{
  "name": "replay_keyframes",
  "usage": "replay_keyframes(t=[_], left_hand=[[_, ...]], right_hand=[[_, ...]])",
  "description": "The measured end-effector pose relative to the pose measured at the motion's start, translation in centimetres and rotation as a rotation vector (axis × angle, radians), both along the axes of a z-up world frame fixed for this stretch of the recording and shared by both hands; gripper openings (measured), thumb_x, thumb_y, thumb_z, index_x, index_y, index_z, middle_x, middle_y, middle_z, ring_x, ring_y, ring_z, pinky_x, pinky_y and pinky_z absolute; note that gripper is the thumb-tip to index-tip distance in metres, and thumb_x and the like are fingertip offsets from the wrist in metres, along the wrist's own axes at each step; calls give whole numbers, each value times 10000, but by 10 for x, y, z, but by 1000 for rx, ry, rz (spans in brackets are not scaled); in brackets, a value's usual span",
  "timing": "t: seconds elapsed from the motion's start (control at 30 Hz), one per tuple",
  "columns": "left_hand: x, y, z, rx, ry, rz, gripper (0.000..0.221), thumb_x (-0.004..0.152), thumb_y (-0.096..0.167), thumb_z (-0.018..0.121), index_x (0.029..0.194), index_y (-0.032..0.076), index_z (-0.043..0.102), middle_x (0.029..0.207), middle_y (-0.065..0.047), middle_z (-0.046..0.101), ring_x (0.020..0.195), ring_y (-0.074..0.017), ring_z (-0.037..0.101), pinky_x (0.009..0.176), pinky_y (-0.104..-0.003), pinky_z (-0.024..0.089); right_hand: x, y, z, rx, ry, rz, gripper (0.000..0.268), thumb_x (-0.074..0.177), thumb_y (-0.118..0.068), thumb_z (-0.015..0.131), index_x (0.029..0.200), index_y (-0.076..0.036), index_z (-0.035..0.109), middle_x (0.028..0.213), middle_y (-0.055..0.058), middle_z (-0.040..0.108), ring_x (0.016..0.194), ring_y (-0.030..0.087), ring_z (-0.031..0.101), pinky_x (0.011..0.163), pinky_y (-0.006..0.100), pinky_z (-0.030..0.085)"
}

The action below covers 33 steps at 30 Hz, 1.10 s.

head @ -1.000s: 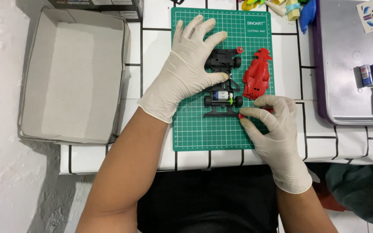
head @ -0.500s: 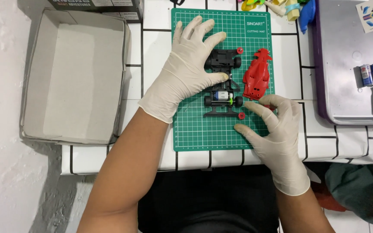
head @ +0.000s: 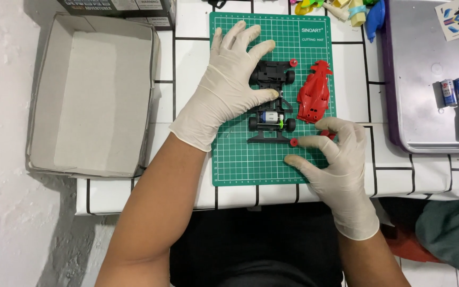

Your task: Assembling a plastic toy car by attaching the body cowl to the chassis on a cutting mat.

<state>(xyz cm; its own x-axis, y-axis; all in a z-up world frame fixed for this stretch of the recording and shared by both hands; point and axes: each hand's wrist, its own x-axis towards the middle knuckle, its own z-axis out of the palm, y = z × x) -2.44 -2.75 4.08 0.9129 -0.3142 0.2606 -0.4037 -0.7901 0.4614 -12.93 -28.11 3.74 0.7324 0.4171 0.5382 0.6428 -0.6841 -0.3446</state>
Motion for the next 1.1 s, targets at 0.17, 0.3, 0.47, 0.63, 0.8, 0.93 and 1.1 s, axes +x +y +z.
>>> replay_keyframes(t=[0.17, 0.3, 0.47, 0.63, 0.8, 0.93, 1.1], left_hand=[[-1, 0, 1, -18, -7, 10, 814, 779, 542, 872, 1418, 157, 546, 1526, -189, 400, 1474, -429, 206, 1189, -669, 31], [0, 1, -1, -19, -47, 5, 844, 794, 539, 891, 1446, 146, 526, 1522, -196, 413, 1474, -422, 217, 1192, -667, 46], [2, 10, 3, -117, -279, 48, 506, 943, 368, 752, 1355, 121, 594, 1407, -143, 519, 1378, -386, 382, 1159, -606, 227], [-21, 13, 37, -274, -496, 67, 179, 878, 47, 696, 1041, 86, 634, 1168, -86, 585, 1126, -310, 519, 977, -466, 402], [-52, 13, 46, -213, -472, 132, 129, 878, 110, 720, 979, 86, 644, 1027, -58, 561, 1020, -288, 551, 917, -458, 435], [-76, 20, 23, -121, -350, 176, 166, 862, 139, 751, 1001, 131, 659, 979, -18, 642, 955, -260, 582, 848, -422, 461], [-88, 33, -15, -19, -256, 155, 194, 903, 194, 747, 1079, 120, 714, 1011, -54, 680, 975, -296, 588, 844, -438, 473]], right_hand=[[-4, 0, 3, 74, 23, -34, 427, 774, -311, 963, 845, -142, 577, 1118, 108, 551, 1040, 315, 537, 950, 457, 391], [-3, -1, 3, 69, 50, -22, 414, 808, -283, 937, 1098, -145, 676, 1248, 142, 557, 1173, 352, 538, 1023, 486, 416], [2, 1, 7, 4, -11, 68, 484, 880, -219, 875, 1295, -160, 635, 1417, 129, 513, 1288, 380, 507, 1106, 530, 401], [4, 3, 12, -18, -10, 141, 550, 895, -167, 861, 1378, -129, 598, 1450, 174, 483, 1365, 418, 464, 1151, 587, 419], [3, 0, 7, -33, -10, 124, 557, 868, -184, 868, 1362, -133, 616, 1463, 157, 469, 1381, 410, 462, 1132, 568, 395], [3, 0, 8, -31, -17, 142, 550, 872, -185, 864, 1354, -119, 609, 1450, 173, 487, 1367, 415, 469, 1125, 577, 408], [0, -2, 10, 52, -9, 138, 463, 909, -170, 827, 1316, -100, 619, 1444, 167, 502, 1368, 410, 481, 1150, 554, 379]])
